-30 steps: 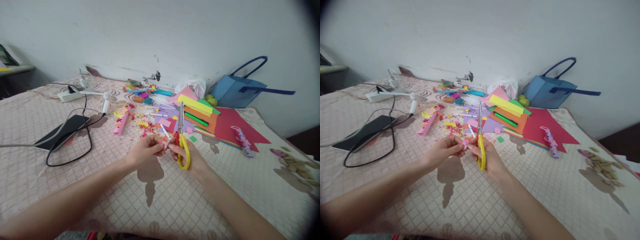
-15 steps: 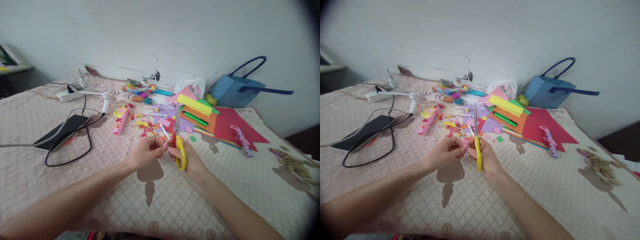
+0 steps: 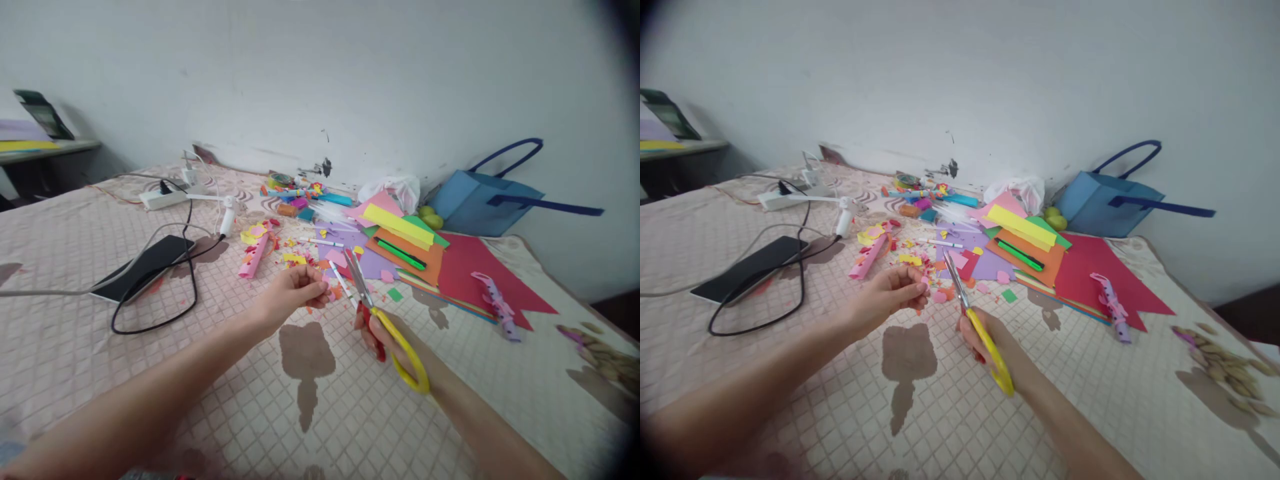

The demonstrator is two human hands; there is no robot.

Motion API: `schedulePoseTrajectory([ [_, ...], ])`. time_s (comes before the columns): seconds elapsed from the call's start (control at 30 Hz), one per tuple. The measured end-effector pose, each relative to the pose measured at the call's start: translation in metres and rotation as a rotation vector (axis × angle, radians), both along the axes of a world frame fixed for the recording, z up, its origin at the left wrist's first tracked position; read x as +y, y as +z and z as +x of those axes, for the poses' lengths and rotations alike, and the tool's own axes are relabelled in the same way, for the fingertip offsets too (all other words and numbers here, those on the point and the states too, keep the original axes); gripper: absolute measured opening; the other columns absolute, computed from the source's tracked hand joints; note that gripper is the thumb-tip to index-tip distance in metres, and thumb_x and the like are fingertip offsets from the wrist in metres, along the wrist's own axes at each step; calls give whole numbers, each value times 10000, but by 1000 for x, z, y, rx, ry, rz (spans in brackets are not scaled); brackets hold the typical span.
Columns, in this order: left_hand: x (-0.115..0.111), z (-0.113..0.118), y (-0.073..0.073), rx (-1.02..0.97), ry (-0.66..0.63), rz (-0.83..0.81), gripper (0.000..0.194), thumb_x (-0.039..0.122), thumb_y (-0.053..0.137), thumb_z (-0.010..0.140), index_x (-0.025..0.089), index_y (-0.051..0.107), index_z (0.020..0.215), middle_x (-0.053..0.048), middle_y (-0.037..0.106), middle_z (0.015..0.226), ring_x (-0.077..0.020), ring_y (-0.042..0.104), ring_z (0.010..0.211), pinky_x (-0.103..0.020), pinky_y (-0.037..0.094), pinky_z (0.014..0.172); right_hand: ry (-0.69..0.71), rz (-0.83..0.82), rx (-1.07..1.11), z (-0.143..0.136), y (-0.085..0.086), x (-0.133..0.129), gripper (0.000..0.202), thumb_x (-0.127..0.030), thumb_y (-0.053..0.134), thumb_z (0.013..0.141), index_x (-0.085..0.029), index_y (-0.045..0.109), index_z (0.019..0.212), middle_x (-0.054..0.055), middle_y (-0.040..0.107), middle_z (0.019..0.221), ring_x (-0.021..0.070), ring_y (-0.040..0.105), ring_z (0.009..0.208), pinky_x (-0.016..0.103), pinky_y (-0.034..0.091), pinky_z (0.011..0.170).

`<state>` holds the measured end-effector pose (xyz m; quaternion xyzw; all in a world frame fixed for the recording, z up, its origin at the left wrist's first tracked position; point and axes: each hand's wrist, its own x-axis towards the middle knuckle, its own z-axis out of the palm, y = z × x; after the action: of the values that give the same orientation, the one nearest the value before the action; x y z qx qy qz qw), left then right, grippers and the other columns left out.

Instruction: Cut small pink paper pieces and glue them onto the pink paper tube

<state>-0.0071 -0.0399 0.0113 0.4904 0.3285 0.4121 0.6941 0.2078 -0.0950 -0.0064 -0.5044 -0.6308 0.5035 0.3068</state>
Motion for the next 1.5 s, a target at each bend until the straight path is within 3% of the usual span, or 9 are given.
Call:
schedulePoseTrajectory([
  [0.2,0,0,3,-24,38,-21,208,263,687,717,127,540,772,-8,641,684,-85,610,644,-237,481,675,61,-98,-106,13,-1,-21,282,-454,447,850,-206,463,718,-55,354,533,90,300,454,213,249,400],
  [0.33,-1,2,3,-48,49,-41,219,263,703,700,117,554,765,-17,652,709,-93,624,672,-247,486,707,38,-58,-215,7,6,-26,270,-404,521,810,-205,414,662,-49,349,584,88,304,486,205,254,410],
  [0.53,-2,2,5,-91,70,-62,209,259,700,703,111,561,755,-20,647,700,-97,624,654,-256,491,702,40,-56,-234,1,9,-24,310,-401,509,799,-213,350,610,-52,329,548,87,296,462,211,246,402],
  [1.03,-2,3,4,-122,86,-85,204,252,713,687,105,576,724,-20,637,706,-97,619,645,-270,496,714,-14,-155,-178,-4,13,-23,318,-421,524,766,-217,355,590,-60,332,500,76,283,417,219,197,385],
  [1.27,-2,4,2,-140,97,-108,204,255,706,697,107,572,740,-20,639,691,-98,621,643,-275,497,720,-35,-121,-158,-9,21,-23,341,-456,501,752,-222,351,555,-57,331,447,85,260,405,237,191,393],
  [1.5,-2,4,1,-141,118,-101,197,252,700,704,111,565,736,-14,634,699,-95,617,652,-272,497,723,-36,-46,-259,-5,18,-21,274,-384,523,753,-220,397,573,-45,369,477,99,306,433,237,229,407],
])
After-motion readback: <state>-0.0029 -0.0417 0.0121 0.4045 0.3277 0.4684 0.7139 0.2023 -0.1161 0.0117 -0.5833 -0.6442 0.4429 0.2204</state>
